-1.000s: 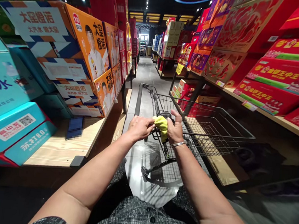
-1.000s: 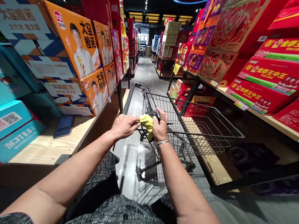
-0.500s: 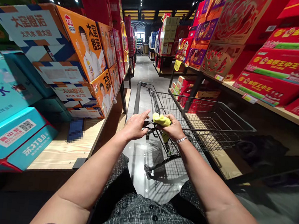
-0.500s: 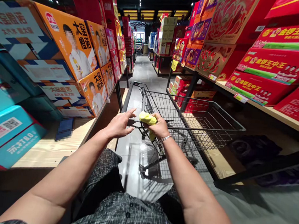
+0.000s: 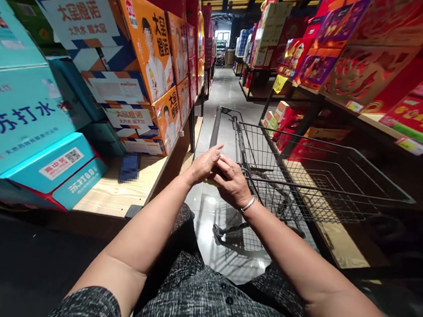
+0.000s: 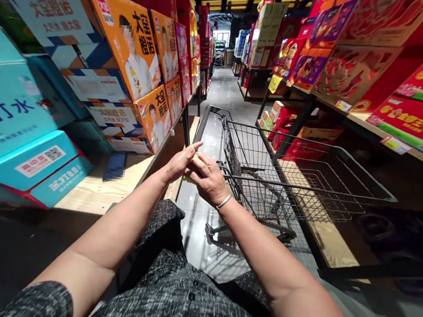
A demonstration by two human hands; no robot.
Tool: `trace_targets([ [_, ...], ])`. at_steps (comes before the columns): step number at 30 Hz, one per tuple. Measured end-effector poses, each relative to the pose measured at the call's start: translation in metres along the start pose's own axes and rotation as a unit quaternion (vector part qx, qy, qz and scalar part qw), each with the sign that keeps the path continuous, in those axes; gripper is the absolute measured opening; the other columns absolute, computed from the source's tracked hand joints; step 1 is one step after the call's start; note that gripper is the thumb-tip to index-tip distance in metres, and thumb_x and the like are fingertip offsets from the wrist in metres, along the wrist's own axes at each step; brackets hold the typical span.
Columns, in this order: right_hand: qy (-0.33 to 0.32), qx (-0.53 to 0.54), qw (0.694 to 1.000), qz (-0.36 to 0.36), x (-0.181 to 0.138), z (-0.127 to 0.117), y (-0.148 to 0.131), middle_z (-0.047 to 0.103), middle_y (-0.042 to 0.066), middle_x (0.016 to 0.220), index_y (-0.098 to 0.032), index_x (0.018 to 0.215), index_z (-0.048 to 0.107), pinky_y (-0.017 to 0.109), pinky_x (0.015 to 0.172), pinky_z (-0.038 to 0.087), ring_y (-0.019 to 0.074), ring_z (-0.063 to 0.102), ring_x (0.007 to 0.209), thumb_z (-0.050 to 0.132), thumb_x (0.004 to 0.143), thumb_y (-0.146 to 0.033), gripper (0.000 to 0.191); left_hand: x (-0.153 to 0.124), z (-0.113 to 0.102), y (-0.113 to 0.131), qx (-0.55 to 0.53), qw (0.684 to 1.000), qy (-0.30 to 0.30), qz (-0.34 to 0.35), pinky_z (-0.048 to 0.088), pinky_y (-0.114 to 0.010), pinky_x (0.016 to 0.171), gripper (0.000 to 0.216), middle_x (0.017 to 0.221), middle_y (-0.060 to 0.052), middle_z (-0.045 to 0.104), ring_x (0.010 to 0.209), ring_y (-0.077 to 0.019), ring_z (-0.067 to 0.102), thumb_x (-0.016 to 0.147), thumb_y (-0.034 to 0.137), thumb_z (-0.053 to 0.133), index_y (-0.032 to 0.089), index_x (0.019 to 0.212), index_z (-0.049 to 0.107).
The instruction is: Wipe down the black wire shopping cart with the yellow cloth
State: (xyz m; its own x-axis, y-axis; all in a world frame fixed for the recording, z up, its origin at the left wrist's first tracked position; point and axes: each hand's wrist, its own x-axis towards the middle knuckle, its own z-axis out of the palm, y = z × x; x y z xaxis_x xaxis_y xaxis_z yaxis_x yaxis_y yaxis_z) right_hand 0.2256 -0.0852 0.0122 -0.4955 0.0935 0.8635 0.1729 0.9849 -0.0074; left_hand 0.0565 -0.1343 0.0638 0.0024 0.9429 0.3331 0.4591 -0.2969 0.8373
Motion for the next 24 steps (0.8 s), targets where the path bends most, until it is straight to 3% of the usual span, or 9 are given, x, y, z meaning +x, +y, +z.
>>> trace_targets([
  [3, -0.021, -0.014, 0.999, -0.039, -0.002, 0.012, 0.005, 0.064, 0.005, 0.143, -0.028, 0.107, 0.076, 0.049, 0.118, 0.046, 0.0257, 0.048, 0.144, 0.064, 0.096, -0.021, 0.018, 0.0, 0.002, 0.003, -0.038, 0.999, -0.008, -0.001, 0.04, -0.05, 0.118, 0.095, 0.135, -0.02, 0.07, 0.135, -0.0346, 0.06, 0.094, 0.085, 0.025, 0.011, 0.149, 0.049],
  [6, -0.078, -0.016, 0.996, -0.039, -0.009, 0.002, 0.017, 0.069, 0.004, 0.136, -0.029, 0.107, 0.077, 0.048, 0.116, 0.046, 0.0242, 0.055, 0.136, 0.063, 0.098, -0.023, 0.017, 0.001, 0.004, 0.007, -0.03, 0.999, -0.007, 0.006, 0.043, -0.049, 0.114, 0.104, 0.14, -0.021, 0.066, 0.133, -0.0347, 0.061, 0.088, 0.092, 0.021, 0.012, 0.151, 0.044],
  [11, -0.204, -0.004, 0.973, 0.109, -0.049, -0.033, 0.038, 0.076, 0.001, 0.122, -0.036, 0.105, 0.078, 0.052, 0.115, 0.042, 0.0251, 0.061, 0.122, 0.067, 0.096, -0.037, 0.014, 0.0, 0.001, 0.016, 0.027, 0.999, -0.018, -0.015, 0.046, -0.044, 0.112, 0.077, 0.137, -0.017, 0.069, 0.132, -0.0288, 0.062, 0.104, 0.072, 0.023, 0.015, 0.148, 0.048],
  [15, -0.254, -0.002, 0.96, 0.121, -0.097, -0.06, 0.05, 0.075, 0.003, 0.121, -0.036, 0.098, 0.079, 0.052, 0.101, 0.05, 0.0271, 0.061, 0.114, 0.063, 0.095, -0.028, 0.019, -0.001, 0.0, 0.02, 0.041, 0.998, -0.029, -0.026, 0.044, -0.043, 0.114, 0.059, 0.13, -0.012, 0.073, 0.13, -0.0252, 0.064, 0.11, 0.056, 0.023, 0.017, 0.142, 0.053],
  [17, -0.242, -0.015, 0.963, 0.117, -0.103, -0.069, 0.048, 0.074, 0.005, 0.12, -0.037, 0.102, 0.08, 0.05, 0.096, 0.053, 0.0269, 0.06, 0.111, 0.061, 0.094, -0.022, 0.026, -0.001, 0.002, 0.02, 0.045, 0.998, -0.029, -0.023, 0.043, -0.044, 0.116, 0.058, 0.128, -0.012, 0.074, 0.13, -0.0248, 0.064, 0.111, 0.055, 0.023, 0.017, 0.141, 0.053],
  [19, -0.178, -0.036, 0.974, 0.134, -0.088, -0.072, 0.039, 0.071, 0.006, 0.121, -0.038, 0.109, 0.079, 0.05, 0.099, 0.053, 0.0273, 0.059, 0.111, 0.064, 0.093, -0.022, 0.028, -0.001, 0.004, 0.019, 0.048, 0.998, -0.028, -0.015, 0.042, -0.044, 0.117, 0.06, 0.127, -0.012, 0.074, 0.131, -0.0249, 0.063, 0.11, 0.057, 0.021, 0.017, 0.142, 0.053],
  [22, -0.062, -0.043, 0.983, 0.166, -0.039, -0.061, 0.02, 0.065, 0.007, 0.128, -0.04, 0.117, 0.077, 0.056, 0.111, 0.047, 0.0315, 0.057, 0.121, 0.073, 0.089, -0.03, 0.03, -0.003, 0.005, 0.016, 0.063, 0.998, -0.019, 0.003, 0.041, -0.044, 0.118, 0.068, 0.132, -0.013, 0.072, 0.134, -0.0254, 0.061, 0.108, 0.063, 0.016, 0.017, 0.144, 0.051],
  [24, -0.045, -0.011, 0.983, 0.179, -0.005, -0.045, 0.011, 0.061, 0.007, 0.133, -0.038, 0.122, 0.075, 0.059, 0.113, 0.044, 0.0342, 0.055, 0.126, 0.074, 0.087, -0.033, 0.035, -0.004, 0.005, 0.015, 0.083, 0.996, -0.006, 0.011, 0.042, -0.043, 0.117, 0.074, 0.141, -0.014, 0.066, 0.136, -0.0267, 0.058, 0.106, 0.067, 0.015, 0.016, 0.146, 0.05],
])
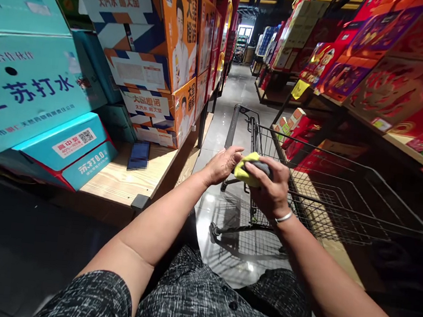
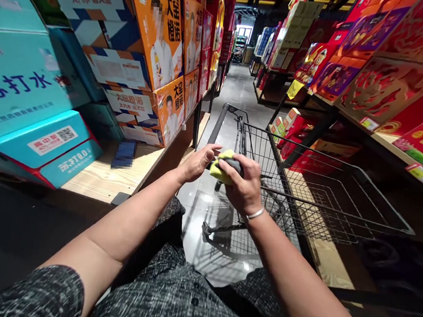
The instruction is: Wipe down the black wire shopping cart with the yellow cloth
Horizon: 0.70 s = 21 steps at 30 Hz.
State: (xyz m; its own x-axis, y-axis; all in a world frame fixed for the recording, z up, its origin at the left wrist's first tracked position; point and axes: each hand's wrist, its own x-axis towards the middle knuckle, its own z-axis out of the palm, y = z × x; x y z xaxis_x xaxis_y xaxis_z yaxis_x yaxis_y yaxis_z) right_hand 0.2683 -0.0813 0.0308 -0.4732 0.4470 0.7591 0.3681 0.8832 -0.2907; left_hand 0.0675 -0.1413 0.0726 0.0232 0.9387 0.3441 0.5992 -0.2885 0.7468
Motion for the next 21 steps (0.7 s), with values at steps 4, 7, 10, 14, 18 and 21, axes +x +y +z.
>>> trace_targets([
  [4, -0.039, 0.058, 0.997, 0.019, 0.03, 0.023, -0.01, 0.063, 0.008, 0.127, -0.035, 0.117, 0.076, 0.058, 0.105, 0.052, 0.0324, 0.059, 0.117, 0.07, 0.084, -0.03, 0.034, 0.0, -0.003, -0.003, 0.041, 0.999, 0.014, 0.0, 0.044, -0.043, 0.115, 0.073, 0.149, -0.017, 0.059, 0.136, -0.0297, 0.058, 0.106, 0.066, 0.021, 0.013, 0.147, 0.049],
  [7, -0.035, 0.08, 0.996, 0.022, 0.017, 0.018, 0.01, 0.065, 0.008, 0.121, -0.033, 0.11, 0.077, 0.059, 0.101, 0.055, 0.0317, 0.061, 0.113, 0.07, 0.082, -0.029, 0.03, 0.002, -0.004, -0.005, 0.052, 0.999, 0.004, 0.002, 0.045, -0.043, 0.114, 0.059, 0.142, -0.014, 0.065, 0.132, -0.0275, 0.061, 0.109, 0.055, 0.028, 0.016, 0.146, 0.051],
  [10, -0.01, 0.06, 0.998, 0.031, -0.016, -0.002, 0.046, 0.064, 0.009, 0.118, -0.033, 0.108, 0.078, 0.057, 0.097, 0.057, 0.0302, 0.064, 0.109, 0.07, 0.083, -0.03, 0.027, 0.003, -0.002, -0.006, 0.073, 0.997, -0.002, 0.014, 0.046, -0.04, 0.111, 0.046, 0.131, -0.01, 0.072, 0.125, -0.0242, 0.065, 0.108, 0.044, 0.04, 0.019, 0.144, 0.055],
  [14, 0.01, -0.013, 0.999, 0.05, -0.061, -0.026, 0.094, 0.064, 0.01, 0.11, -0.031, 0.102, 0.079, 0.057, 0.095, 0.056, 0.0304, 0.065, 0.104, 0.067, 0.085, -0.031, 0.021, 0.006, 0.004, 0.001, 0.202, 0.978, -0.035, 0.034, 0.04, -0.043, 0.116, 0.044, 0.127, -0.007, 0.075, 0.122, -0.0246, 0.064, 0.098, 0.037, 0.062, 0.023, 0.14, 0.063],
  [18, 0.014, 0.016, 0.996, 0.083, -0.062, -0.024, 0.096, 0.063, 0.01, 0.114, -0.029, 0.108, 0.076, 0.054, 0.1, 0.054, 0.03, 0.064, 0.109, 0.07, 0.082, -0.036, 0.028, 0.014, 0.004, 0.017, 0.322, 0.941, -0.1, 0.013, 0.032, -0.047, 0.121, 0.041, 0.126, -0.007, 0.076, 0.123, -0.027, 0.064, 0.097, 0.044, 0.062, 0.025, 0.133, 0.07],
  [21, 0.011, 0.095, 0.991, 0.095, -0.036, -0.008, 0.067, 0.064, 0.01, 0.118, -0.028, 0.122, 0.069, 0.048, 0.1, 0.055, 0.027, 0.064, 0.112, 0.072, 0.084, -0.04, 0.041, 0.021, 0.001, 0.027, 0.362, 0.921, -0.143, -0.01, 0.028, -0.048, 0.122, 0.04, 0.111, -0.007, 0.08, 0.113, -0.0255, 0.069, 0.105, 0.044, 0.045, 0.024, 0.121, 0.076],
])
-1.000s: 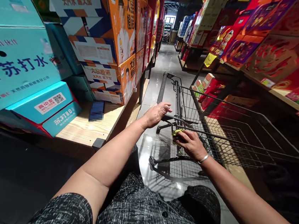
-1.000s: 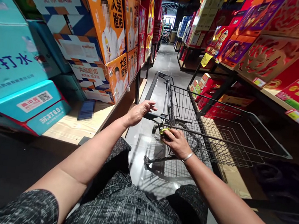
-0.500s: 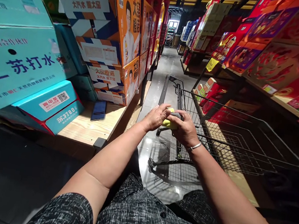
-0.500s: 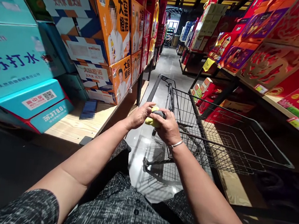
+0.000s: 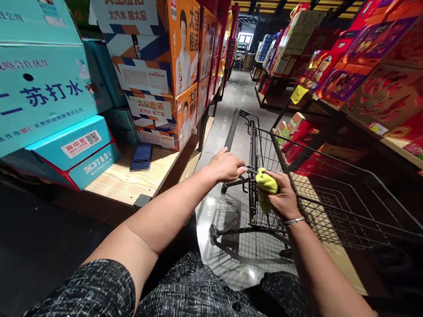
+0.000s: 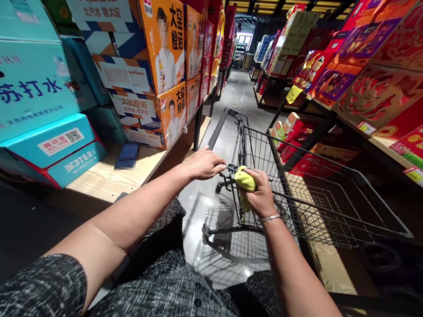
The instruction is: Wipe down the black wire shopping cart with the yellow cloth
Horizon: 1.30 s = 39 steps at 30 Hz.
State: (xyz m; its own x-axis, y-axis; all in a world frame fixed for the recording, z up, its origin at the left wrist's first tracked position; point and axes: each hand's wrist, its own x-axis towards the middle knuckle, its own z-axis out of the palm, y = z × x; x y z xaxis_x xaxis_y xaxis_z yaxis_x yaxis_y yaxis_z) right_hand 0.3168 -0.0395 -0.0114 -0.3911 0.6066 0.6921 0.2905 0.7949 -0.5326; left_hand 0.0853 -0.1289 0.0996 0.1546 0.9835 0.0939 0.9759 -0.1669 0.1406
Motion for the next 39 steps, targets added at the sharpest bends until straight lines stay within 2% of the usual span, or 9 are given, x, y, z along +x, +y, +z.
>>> trace_targets([
  [4, 0.021, 0.023, 1.0, 0.001, 0.024, 0.024, -0.03, 0.064, 0.009, 0.122, -0.028, 0.127, 0.066, 0.046, 0.104, 0.052, 0.0259, 0.062, 0.117, 0.073, 0.086, -0.044, 0.045, 0.002, -0.001, -0.002, 0.014, 1.0, 0.007, -0.014, 0.03, -0.048, 0.119, 0.042, 0.104, -0.009, 0.08, 0.109, -0.0263, 0.069, 0.105, 0.04, 0.041, 0.021, 0.107, 0.078],
  [9, -0.045, -0.021, 0.999, -0.012, 0.023, 0.021, -0.002, 0.064, 0.01, 0.117, -0.027, 0.121, 0.071, 0.047, 0.101, 0.054, 0.0283, 0.063, 0.113, 0.076, 0.081, -0.04, 0.043, 0.002, 0.007, -0.016, -0.01, 0.998, 0.068, -0.012, 0.035, -0.046, 0.11, 0.045, 0.105, -0.007, 0.079, 0.111, -0.0272, 0.065, 0.104, 0.051, 0.044, 0.022, 0.097, 0.078],
  [13, -0.077, -0.089, 0.993, 0.006, 0.001, -0.009, 0.045, 0.063, 0.011, 0.117, -0.026, 0.114, 0.075, 0.049, 0.097, 0.055, 0.0292, 0.064, 0.109, 0.071, 0.079, -0.031, 0.036, 0.012, 0.013, -0.036, 0.008, 0.997, 0.075, -0.003, 0.034, -0.043, 0.109, 0.042, 0.103, -0.006, 0.079, 0.107, -0.0249, 0.066, 0.103, 0.054, 0.048, 0.024, 0.099, 0.078],
  [17, -0.044, -0.152, 0.987, 0.043, -0.02, -0.06, 0.089, 0.065, 0.012, 0.112, -0.025, 0.109, 0.077, 0.051, 0.093, 0.056, 0.0305, 0.065, 0.103, 0.07, 0.074, -0.032, 0.036, 0.024, 0.017, -0.054, 0.008, 0.996, 0.086, 0.022, 0.033, -0.04, 0.11, 0.037, 0.101, -0.004, 0.079, 0.106, -0.0224, 0.066, 0.104, 0.049, 0.049, 0.026, 0.102, 0.077],
  [22, -0.006, -0.206, 0.968, 0.146, -0.027, -0.092, 0.111, 0.066, 0.011, 0.109, -0.024, 0.111, 0.077, 0.051, 0.088, 0.056, 0.0312, 0.065, 0.097, 0.07, 0.068, -0.035, 0.045, 0.024, 0.02, -0.06, 0.011, 0.994, 0.106, 0.02, 0.033, -0.042, 0.109, 0.035, 0.112, -0.006, 0.077, 0.112, -0.0241, 0.063, 0.105, 0.044, 0.046, 0.026, 0.11, 0.076],
  [25, -0.026, -0.189, 0.968, 0.163, -0.012, -0.068, 0.092, 0.066, 0.011, 0.111, -0.023, 0.114, 0.076, 0.048, 0.088, 0.057, 0.0291, 0.065, 0.096, 0.071, 0.067, -0.034, 0.049, 0.018, 0.026, -0.06, -0.001, 0.991, 0.135, 0.023, 0.034, -0.042, 0.109, 0.031, 0.121, -0.007, 0.074, 0.119, -0.025, 0.06, 0.104, 0.037, 0.048, 0.026, 0.121, 0.072],
  [29, -0.084, -0.108, 0.982, 0.133, 0.018, -0.008, 0.045, 0.066, 0.01, 0.116, -0.022, 0.121, 0.074, 0.046, 0.093, 0.056, 0.0264, 0.065, 0.102, 0.071, 0.071, -0.032, 0.051, 0.008, 0.031, -0.06, -0.009, 0.989, 0.148, 0.021, 0.033, -0.041, 0.112, 0.036, 0.131, -0.007, 0.068, 0.129, -0.0245, 0.055, 0.098, 0.022, 0.055, 0.027, 0.131, 0.066],
  [32, -0.114, -0.066, 0.986, 0.1, 0.034, 0.026, 0.016, 0.066, 0.01, 0.118, -0.021, 0.124, 0.072, 0.043, 0.096, 0.055, 0.0259, 0.064, 0.107, 0.072, 0.073, -0.031, 0.052, 0.003, 0.03, -0.061, -0.008, 0.989, 0.149, 0.026, 0.034, -0.042, 0.111, 0.035, 0.13, -0.009, 0.067, 0.129, -0.0257, 0.054, 0.097, 0.027, 0.059, 0.024, 0.131, 0.066],
  [39, -0.104, -0.135, 0.979, 0.116, 0.031, 0.036, -0.001, 0.065, 0.007, 0.112, -0.026, 0.125, 0.07, 0.037, 0.088, 0.055, 0.0238, 0.065, 0.096, 0.066, 0.077, -0.021, 0.049, 0.012, 0.036, -0.067, -0.003, 0.984, 0.175, 0.026, 0.039, -0.04, 0.099, 0.031, 0.108, -0.006, 0.072, 0.11, -0.025, 0.061, 0.102, 0.05, 0.056, 0.024, 0.106, 0.072],
])
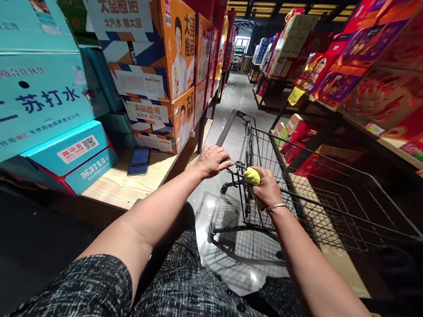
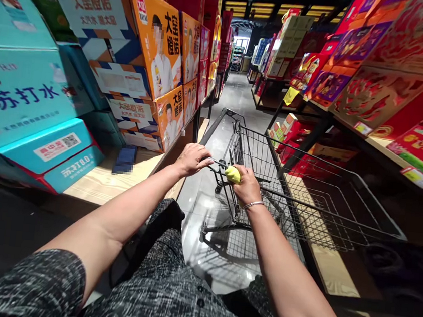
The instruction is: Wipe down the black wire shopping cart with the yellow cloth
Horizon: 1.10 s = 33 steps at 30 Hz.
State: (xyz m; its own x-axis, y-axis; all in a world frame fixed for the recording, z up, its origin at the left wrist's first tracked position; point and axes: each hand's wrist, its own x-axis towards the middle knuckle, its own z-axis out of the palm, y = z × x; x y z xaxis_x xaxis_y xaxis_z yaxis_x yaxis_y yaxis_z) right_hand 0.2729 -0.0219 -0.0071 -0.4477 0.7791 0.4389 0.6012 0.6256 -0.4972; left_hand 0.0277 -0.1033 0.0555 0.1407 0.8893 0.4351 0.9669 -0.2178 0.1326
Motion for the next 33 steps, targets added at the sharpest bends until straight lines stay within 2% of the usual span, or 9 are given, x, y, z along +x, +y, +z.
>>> trace_targets([
  [4, 0.045, 0.008, 0.998, -0.033, -0.008, 0.014, -0.01, 0.062, 0.008, 0.114, -0.026, 0.127, 0.069, 0.037, 0.085, 0.056, 0.024, 0.064, 0.098, 0.063, 0.076, -0.015, 0.052, 0.002, 0.0, -0.014, 0.01, 1.0, 0.018, -0.017, 0.039, -0.041, 0.093, 0.031, 0.104, -0.006, 0.072, 0.105, -0.0257, 0.061, 0.101, 0.051, 0.057, 0.024, 0.098, 0.072],
  [10, 0.153, -0.049, 0.964, -0.212, -0.023, 0.054, -0.037, 0.06, 0.007, 0.127, -0.036, 0.125, 0.071, 0.045, 0.101, 0.048, 0.0261, 0.056, 0.118, 0.067, 0.091, -0.024, 0.036, -0.012, -0.01, -0.038, -0.009, 0.999, 0.021, -0.038, 0.04, -0.04, 0.088, 0.031, 0.096, -0.006, 0.071, 0.101, -0.0252, 0.06, 0.104, 0.044, 0.053, 0.024, 0.092, 0.072],
  [12, 0.13, -0.105, 0.947, -0.273, -0.027, 0.065, -0.036, 0.064, 0.003, 0.126, -0.042, 0.123, 0.072, 0.045, 0.106, 0.043, 0.0246, 0.053, 0.12, 0.067, 0.093, -0.022, 0.037, -0.017, -0.012, -0.043, -0.015, 0.999, 0.024, -0.04, 0.04, -0.04, 0.089, 0.03, 0.096, -0.005, 0.071, 0.102, -0.0251, 0.06, 0.103, 0.044, 0.053, 0.024, 0.092, 0.073],
  [15, 0.039, -0.172, 0.928, -0.327, -0.044, 0.076, -0.017, 0.068, 0.0, 0.128, -0.045, 0.124, 0.07, 0.043, 0.109, 0.039, 0.0218, 0.052, 0.122, 0.065, 0.093, -0.017, 0.042, -0.019, -0.013, -0.051, -0.024, 0.998, 0.017, -0.047, 0.04, -0.041, 0.091, 0.029, 0.098, -0.005, 0.071, 0.105, -0.0252, 0.06, 0.103, 0.043, 0.054, 0.025, 0.093, 0.073],
  [19, -0.079, -0.235, 0.905, -0.345, -0.092, 0.079, 0.033, 0.069, 0.001, 0.132, -0.038, 0.112, 0.074, 0.043, 0.105, 0.042, 0.0231, 0.054, 0.124, 0.061, 0.089, -0.008, 0.04, -0.016, -0.016, -0.061, -0.022, 0.998, 0.009, -0.062, 0.041, -0.042, 0.092, 0.027, 0.1, -0.005, 0.071, 0.105, -0.0253, 0.06, 0.102, 0.042, 0.054, 0.025, 0.092, 0.072],
  [23, -0.114, -0.236, 0.9, -0.35, -0.125, 0.077, 0.064, 0.074, 0.001, 0.115, -0.034, 0.089, 0.076, 0.038, 0.092, 0.048, 0.024, 0.06, 0.112, 0.065, 0.081, -0.004, 0.033, -0.016, -0.019, -0.062, -0.003, 0.996, 0.012, -0.085, 0.037, -0.048, 0.1, 0.025, 0.105, -0.006, 0.072, 0.109, -0.0261, 0.06, 0.101, 0.037, 0.053, 0.024, 0.091, 0.071],
  [27, -0.103, -0.231, 0.899, -0.357, -0.103, 0.072, 0.041, 0.069, 0.002, 0.124, -0.036, 0.111, 0.075, 0.034, 0.083, 0.05, 0.0218, 0.059, 0.107, 0.061, 0.09, -0.013, 0.034, -0.019, -0.017, -0.049, 0.008, 0.997, 0.04, -0.073, 0.023, -0.056, 0.115, 0.021, 0.112, -0.005, 0.074, 0.122, -0.0271, 0.058, 0.101, 0.028, 0.05, 0.026, 0.1, 0.071],
  [30, -0.018, -0.219, 0.898, -0.382, -0.065, 0.067, 0.003, 0.063, 0.004, 0.138, -0.04, 0.134, 0.066, 0.04, 0.101, 0.045, 0.0246, 0.051, 0.124, 0.06, 0.096, -0.02, 0.044, -0.021, -0.012, -0.033, -0.012, 0.998, 0.056, -0.038, 0.022, -0.05, 0.118, 0.025, 0.118, -0.005, 0.074, 0.124, -0.0248, 0.059, 0.099, 0.025, 0.051, 0.027, 0.115, 0.07],
  [33, 0.036, -0.217, 0.902, -0.372, -0.037, 0.071, -0.022, 0.061, 0.004, 0.144, -0.043, 0.143, 0.06, 0.046, 0.112, 0.034, 0.027, 0.043, 0.136, 0.063, 0.096, -0.02, 0.053, -0.022, -0.005, -0.022, -0.029, 0.999, 0.044, -0.001, 0.028, -0.045, 0.113, 0.026, 0.117, -0.004, 0.075, 0.115, -0.0229, 0.063, 0.102, 0.032, 0.05, 0.026, 0.117, 0.07],
])
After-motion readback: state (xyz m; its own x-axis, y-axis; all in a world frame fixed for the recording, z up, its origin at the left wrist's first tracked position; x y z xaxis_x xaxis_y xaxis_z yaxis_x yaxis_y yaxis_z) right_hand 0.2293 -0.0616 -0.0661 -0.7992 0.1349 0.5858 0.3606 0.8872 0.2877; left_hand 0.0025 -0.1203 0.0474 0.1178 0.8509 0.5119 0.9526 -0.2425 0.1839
